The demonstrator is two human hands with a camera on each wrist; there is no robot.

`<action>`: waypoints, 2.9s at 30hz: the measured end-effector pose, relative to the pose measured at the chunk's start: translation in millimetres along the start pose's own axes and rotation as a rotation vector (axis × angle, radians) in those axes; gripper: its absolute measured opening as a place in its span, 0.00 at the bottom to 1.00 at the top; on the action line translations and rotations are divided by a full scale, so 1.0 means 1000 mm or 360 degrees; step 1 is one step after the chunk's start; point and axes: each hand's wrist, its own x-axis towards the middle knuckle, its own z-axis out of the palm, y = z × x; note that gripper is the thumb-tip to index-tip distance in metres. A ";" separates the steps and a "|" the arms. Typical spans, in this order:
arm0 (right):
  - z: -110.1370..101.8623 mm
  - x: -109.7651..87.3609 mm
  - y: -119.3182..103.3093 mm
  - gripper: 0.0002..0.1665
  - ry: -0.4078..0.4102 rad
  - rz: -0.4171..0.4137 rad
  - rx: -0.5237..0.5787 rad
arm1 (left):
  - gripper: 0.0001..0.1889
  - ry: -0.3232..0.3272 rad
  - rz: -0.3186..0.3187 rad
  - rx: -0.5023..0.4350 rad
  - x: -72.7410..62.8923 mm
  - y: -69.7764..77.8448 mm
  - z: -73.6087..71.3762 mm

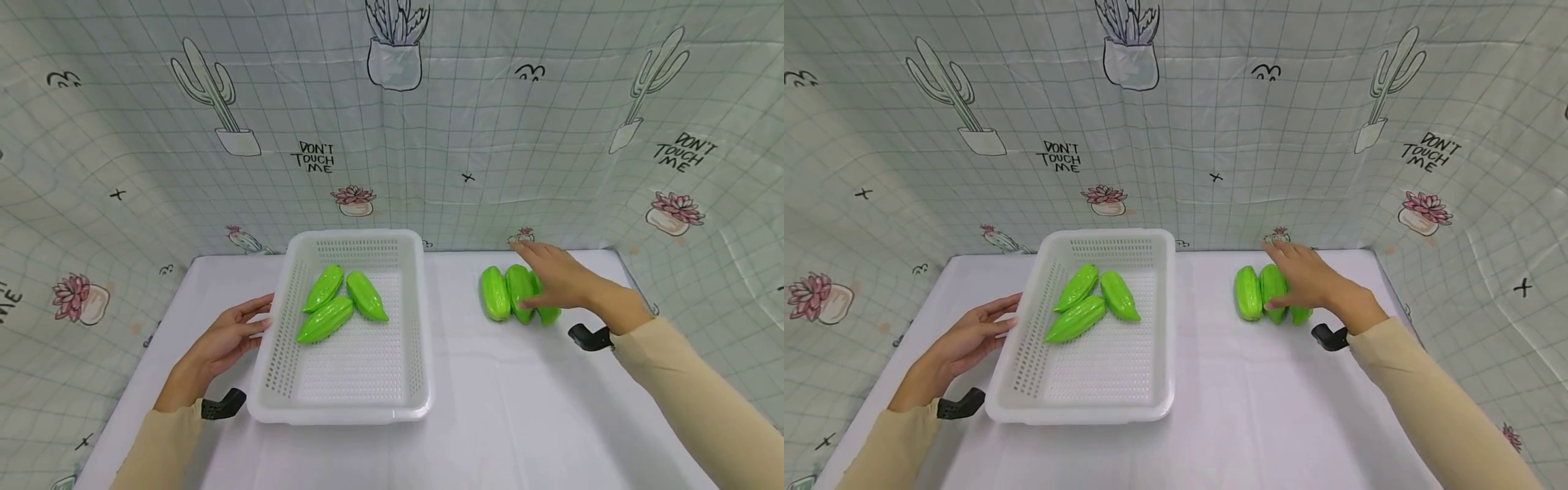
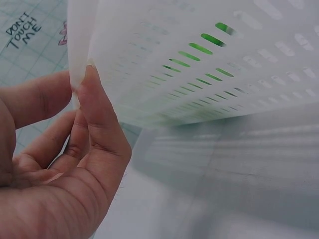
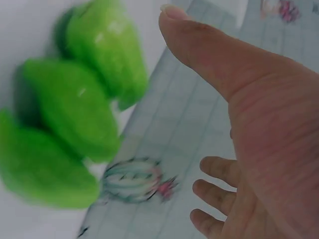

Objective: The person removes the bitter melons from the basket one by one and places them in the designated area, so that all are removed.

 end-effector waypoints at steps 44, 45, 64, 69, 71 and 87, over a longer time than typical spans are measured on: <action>0.019 0.161 -0.214 0.72 -0.0511 -0.0286 -0.0324 | 0.37 0.0009 -0.0015 0.0016 0.001 0.001 0.000; 0.021 0.162 -0.215 0.72 -0.0521 -0.0282 -0.0331 | 0.37 0.0008 -0.0014 0.0016 0.001 0.001 0.000; 0.045 0.183 -0.222 0.72 -0.0646 -0.0160 -0.0410 | 0.37 -0.0040 0.0025 -0.0050 0.002 0.001 -0.002; 0.049 0.182 -0.222 0.70 -0.0657 -0.0155 -0.0451 | 0.37 -0.0028 0.0013 -0.0051 0.002 0.001 0.000; 0.049 0.181 -0.222 0.68 -0.0663 -0.0149 -0.0471 | 0.37 -0.0028 0.0017 -0.0043 0.001 0.001 -0.001; 0.046 0.174 -0.226 0.70 -0.0666 -0.0214 -0.0645 | 0.38 -0.0018 0.0009 -0.0079 0.000 -0.001 -0.002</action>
